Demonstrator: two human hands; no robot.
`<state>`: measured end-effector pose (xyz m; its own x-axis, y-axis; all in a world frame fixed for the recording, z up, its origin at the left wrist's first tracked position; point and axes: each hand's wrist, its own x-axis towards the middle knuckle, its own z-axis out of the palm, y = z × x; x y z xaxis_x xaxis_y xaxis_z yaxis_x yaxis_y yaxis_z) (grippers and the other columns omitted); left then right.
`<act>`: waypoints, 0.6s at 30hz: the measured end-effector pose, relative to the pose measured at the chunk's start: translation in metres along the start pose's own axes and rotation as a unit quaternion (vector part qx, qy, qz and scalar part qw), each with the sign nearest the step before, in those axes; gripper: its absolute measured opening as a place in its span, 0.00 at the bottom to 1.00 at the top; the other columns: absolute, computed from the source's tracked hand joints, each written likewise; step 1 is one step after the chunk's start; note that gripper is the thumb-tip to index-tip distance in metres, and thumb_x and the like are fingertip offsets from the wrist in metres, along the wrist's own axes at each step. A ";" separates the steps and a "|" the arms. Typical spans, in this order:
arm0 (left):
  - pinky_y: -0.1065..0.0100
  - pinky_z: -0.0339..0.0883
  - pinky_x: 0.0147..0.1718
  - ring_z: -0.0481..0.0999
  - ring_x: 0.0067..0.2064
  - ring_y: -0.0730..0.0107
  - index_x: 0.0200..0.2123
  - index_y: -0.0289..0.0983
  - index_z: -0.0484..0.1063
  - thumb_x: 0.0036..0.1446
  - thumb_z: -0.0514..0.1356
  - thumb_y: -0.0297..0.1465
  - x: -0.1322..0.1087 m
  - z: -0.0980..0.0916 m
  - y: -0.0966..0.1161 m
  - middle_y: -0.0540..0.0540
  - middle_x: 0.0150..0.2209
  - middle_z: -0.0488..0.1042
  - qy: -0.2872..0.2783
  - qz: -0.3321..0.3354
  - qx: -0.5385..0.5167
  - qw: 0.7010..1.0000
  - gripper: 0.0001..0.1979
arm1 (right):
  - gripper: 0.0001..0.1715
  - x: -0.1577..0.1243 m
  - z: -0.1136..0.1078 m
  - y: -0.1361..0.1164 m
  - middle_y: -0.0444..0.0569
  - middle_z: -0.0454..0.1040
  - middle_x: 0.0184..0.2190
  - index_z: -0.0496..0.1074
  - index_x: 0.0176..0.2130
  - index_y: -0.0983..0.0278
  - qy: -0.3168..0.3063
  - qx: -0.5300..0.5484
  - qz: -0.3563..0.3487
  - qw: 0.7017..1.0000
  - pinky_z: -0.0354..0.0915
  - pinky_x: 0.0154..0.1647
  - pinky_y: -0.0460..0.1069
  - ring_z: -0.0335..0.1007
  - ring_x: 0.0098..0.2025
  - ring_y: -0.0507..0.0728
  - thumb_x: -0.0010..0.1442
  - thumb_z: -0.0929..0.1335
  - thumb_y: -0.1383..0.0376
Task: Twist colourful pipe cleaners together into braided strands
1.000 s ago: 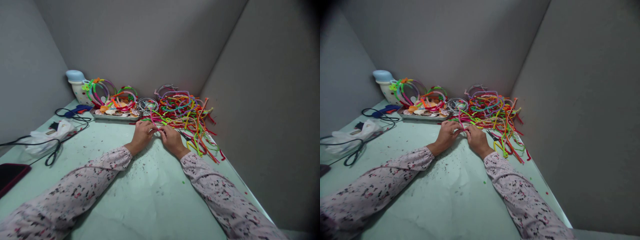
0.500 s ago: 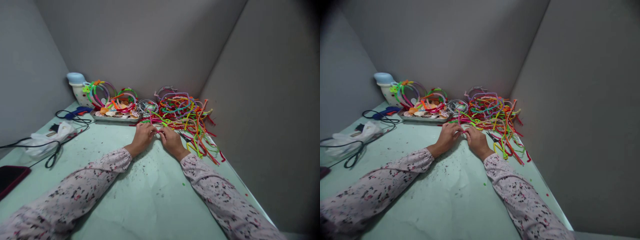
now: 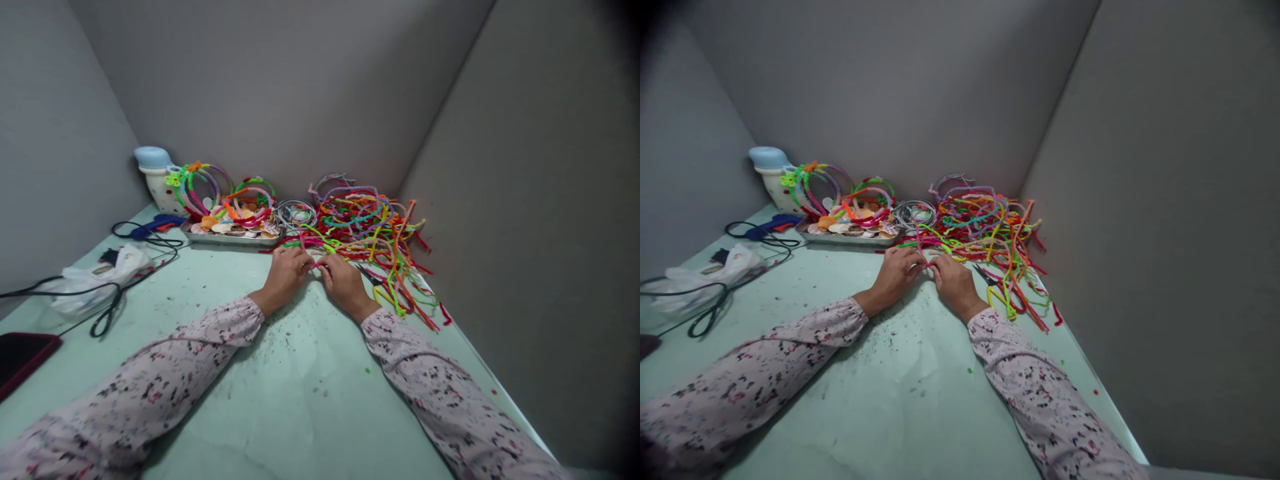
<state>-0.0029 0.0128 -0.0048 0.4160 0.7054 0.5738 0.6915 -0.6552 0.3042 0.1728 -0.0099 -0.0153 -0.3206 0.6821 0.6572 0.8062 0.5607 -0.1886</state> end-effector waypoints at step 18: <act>0.59 0.54 0.46 0.71 0.43 0.64 0.36 0.38 0.74 0.62 0.55 0.32 0.001 0.000 0.001 0.46 0.37 0.75 -0.027 0.008 0.005 1.000 0.08 | 0.09 0.000 0.000 0.002 0.51 0.74 0.37 0.70 0.41 0.63 -0.006 -0.005 -0.005 1.000 0.64 0.40 0.49 0.69 0.40 0.57 0.67 0.61 0.66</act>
<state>-0.0016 0.0134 -0.0039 0.4577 0.7083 0.5374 0.6899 -0.6642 0.2878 0.1744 -0.0091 -0.0159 -0.3350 0.6817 0.6504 0.8075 0.5635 -0.1747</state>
